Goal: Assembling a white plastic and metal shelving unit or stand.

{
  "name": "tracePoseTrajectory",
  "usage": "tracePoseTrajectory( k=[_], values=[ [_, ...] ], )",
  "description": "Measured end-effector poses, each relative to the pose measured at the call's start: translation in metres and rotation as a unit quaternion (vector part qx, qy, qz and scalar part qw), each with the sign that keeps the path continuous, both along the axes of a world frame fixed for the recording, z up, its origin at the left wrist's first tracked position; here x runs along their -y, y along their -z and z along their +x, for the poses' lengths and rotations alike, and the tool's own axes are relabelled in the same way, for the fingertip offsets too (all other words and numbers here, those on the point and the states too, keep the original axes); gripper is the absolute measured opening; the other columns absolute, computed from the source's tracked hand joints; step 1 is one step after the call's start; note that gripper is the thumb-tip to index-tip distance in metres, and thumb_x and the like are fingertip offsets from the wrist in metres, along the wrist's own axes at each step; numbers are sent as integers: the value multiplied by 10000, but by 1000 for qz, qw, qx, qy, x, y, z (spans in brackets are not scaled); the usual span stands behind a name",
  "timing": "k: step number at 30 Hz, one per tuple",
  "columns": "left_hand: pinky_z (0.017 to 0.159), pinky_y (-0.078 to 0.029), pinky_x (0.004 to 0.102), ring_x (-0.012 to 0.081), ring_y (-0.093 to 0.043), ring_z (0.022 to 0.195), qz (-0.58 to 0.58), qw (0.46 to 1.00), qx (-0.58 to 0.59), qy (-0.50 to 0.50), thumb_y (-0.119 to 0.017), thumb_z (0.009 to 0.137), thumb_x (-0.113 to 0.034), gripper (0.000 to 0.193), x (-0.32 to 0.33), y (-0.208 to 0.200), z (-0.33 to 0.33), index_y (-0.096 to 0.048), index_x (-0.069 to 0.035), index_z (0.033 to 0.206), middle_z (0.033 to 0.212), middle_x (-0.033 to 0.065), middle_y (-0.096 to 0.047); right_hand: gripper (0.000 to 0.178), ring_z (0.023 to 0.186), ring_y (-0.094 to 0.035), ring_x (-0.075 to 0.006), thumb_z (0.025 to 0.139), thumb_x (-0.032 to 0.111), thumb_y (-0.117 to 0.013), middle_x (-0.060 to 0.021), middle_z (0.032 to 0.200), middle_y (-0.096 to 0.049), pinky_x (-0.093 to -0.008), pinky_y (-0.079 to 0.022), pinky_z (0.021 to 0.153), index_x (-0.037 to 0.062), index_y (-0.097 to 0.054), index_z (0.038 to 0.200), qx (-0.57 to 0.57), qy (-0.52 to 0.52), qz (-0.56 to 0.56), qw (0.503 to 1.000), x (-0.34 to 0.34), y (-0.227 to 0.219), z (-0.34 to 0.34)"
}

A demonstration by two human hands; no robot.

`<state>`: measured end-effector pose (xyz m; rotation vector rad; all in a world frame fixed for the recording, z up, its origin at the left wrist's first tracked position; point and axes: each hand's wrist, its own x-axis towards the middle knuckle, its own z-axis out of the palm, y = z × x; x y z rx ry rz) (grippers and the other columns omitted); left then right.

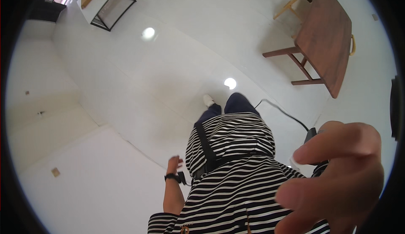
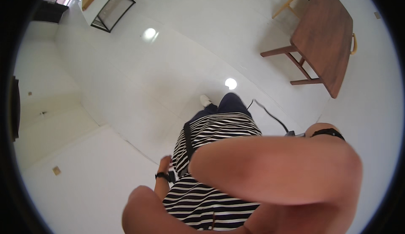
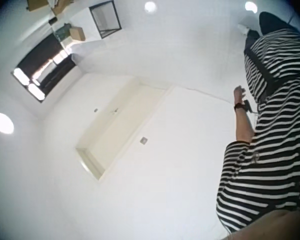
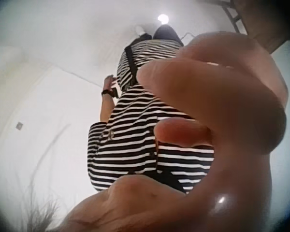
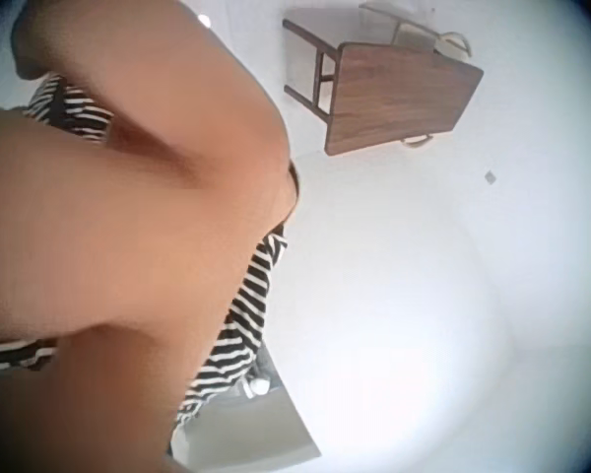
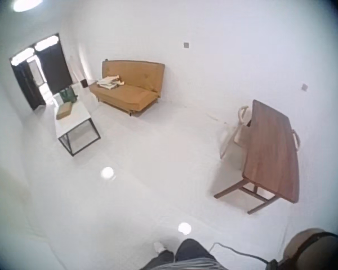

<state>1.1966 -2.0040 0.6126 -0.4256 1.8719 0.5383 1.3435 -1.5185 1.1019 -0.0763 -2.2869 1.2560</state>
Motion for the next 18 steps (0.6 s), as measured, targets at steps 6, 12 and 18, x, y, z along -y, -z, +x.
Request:
tracePoseTrajectory(
  k=[6,12,18],
  values=[
    [686,-526,330,173,-648,857,152,970,-181,58,-541,930,-280,285,-213,-38,-248,-585,-49,1090,910,85,-661,182,706,-596,-230,767,27,-657,-127,877,-629,-342,-503,708,39,-581,932,16,55,-26,998,-87,-10,-103],
    [679,-511,299,163,-654,847,222,949,-207,91,-532,954,-332,332,-383,-48,-375,-588,-33,1087,882,77,-669,195,700,-593,-224,761,16,-665,-118,868,-623,-342,-504,719,39,-569,929,13,64,-55,996,-209,2,-218],
    [701,-523,375,205,-658,888,87,995,-36,13,-528,933,-337,355,-378,-14,-398,-575,-54,1142,974,86,-680,210,694,-590,-217,756,4,-674,-109,859,-617,-342,-504,729,39,-557,927,0,3,-72,997,-318,-16,-356]
  ],
)
